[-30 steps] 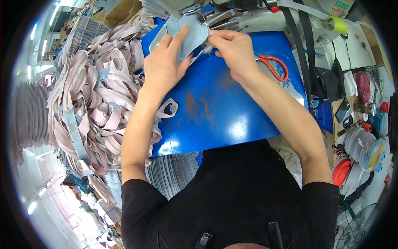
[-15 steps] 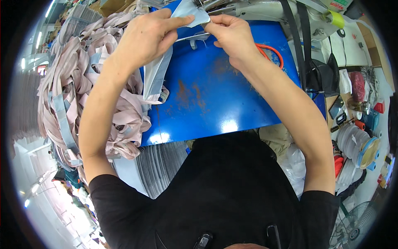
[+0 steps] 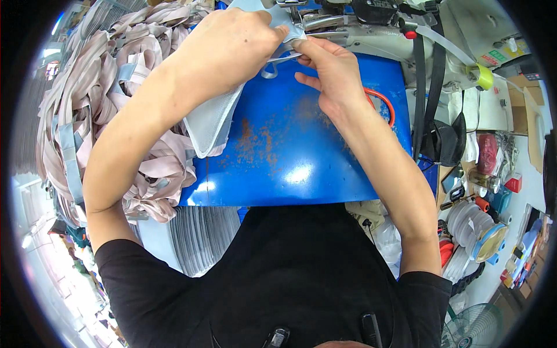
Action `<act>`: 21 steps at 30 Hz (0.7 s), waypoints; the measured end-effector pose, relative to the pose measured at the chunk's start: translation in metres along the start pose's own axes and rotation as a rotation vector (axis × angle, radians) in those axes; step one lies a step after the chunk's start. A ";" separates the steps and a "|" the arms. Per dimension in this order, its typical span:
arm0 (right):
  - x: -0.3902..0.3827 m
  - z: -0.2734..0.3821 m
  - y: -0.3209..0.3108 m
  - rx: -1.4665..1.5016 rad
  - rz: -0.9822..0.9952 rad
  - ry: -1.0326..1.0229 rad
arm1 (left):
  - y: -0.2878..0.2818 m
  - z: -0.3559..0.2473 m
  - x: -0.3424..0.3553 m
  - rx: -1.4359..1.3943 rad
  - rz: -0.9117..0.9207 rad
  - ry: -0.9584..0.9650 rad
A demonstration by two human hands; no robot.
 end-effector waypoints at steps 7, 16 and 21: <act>0.000 0.001 0.000 0.079 -0.015 0.009 | 0.006 -0.025 0.005 -0.012 -0.026 -0.088; 0.002 -0.002 -0.004 0.096 -0.012 0.015 | 0.013 -0.050 0.013 -0.111 -0.037 -0.269; -0.006 -0.002 -0.007 0.143 0.022 -0.001 | 0.026 -0.063 0.021 -0.215 -0.112 -0.402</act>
Point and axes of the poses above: each hand's wrist, its own x-axis towards the middle knuckle, its own y-axis out of the palm, z = x × y, the point moved 1 cm from there along x, towards the middle knuckle, and after that the axes turned 6 degrees about -y, right-handed, at the moved point
